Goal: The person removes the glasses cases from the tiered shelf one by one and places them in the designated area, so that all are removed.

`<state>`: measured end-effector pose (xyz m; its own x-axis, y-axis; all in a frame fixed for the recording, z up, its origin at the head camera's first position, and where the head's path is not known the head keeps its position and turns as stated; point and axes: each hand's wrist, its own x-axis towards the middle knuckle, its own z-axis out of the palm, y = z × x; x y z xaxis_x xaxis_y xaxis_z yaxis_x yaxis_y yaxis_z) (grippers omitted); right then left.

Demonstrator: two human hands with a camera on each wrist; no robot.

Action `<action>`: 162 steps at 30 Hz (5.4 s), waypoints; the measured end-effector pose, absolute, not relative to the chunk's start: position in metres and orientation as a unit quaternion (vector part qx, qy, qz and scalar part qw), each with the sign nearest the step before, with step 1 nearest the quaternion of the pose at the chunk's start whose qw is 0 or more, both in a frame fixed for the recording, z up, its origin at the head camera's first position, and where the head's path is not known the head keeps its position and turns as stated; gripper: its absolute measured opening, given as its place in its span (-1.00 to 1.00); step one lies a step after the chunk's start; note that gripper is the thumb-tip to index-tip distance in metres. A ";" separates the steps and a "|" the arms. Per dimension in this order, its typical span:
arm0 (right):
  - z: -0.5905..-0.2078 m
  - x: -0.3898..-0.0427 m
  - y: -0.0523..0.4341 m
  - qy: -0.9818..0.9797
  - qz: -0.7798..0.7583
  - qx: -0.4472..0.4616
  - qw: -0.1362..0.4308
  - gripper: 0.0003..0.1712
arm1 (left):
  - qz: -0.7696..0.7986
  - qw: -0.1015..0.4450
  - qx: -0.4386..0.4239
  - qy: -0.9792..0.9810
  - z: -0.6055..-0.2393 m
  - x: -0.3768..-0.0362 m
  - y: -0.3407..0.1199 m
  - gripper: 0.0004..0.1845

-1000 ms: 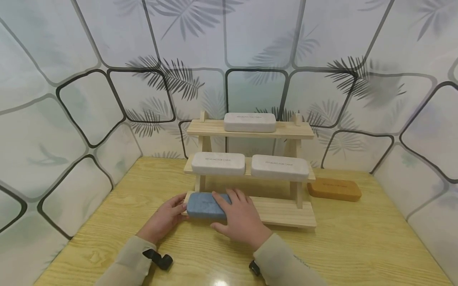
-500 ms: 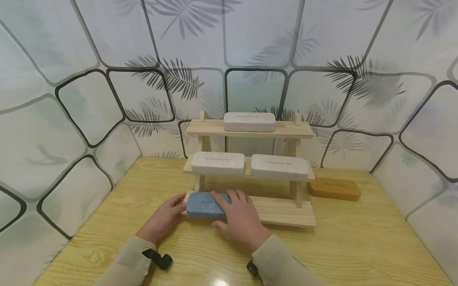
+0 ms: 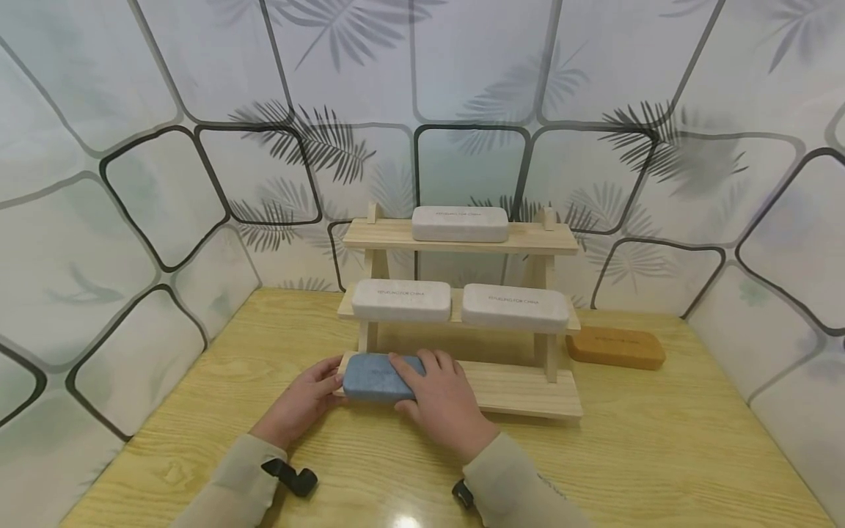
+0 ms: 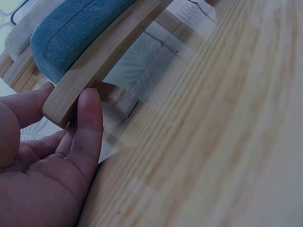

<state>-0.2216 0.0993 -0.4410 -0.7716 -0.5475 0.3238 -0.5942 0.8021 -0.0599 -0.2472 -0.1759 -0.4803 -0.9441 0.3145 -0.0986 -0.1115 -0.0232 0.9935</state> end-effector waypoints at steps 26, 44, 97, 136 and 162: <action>-0.436 -0.220 0.125 -0.924 0.113 0.324 0.169 -0.18 | 0.713 0.147 0.074 0.682 -0.477 -0.244 -0.174 -0.33; -0.424 -0.209 0.154 -0.930 0.141 0.305 0.150 -0.18 | 0.715 0.151 0.086 0.677 -0.480 -0.246 -0.175 -0.34; -0.412 -0.193 0.273 -0.947 0.129 0.234 0.178 -0.09 | 0.729 0.147 0.073 0.664 -0.480 -0.246 -0.175 -0.37; -0.410 -0.192 0.371 -0.953 0.119 0.204 0.188 -0.02 | 0.729 0.148 0.075 0.665 -0.481 -0.245 -0.174 -0.36; -0.454 -0.212 0.446 -0.976 0.085 0.165 0.112 0.02 | 0.727 0.145 0.075 0.667 -0.483 -0.245 -0.175 -0.35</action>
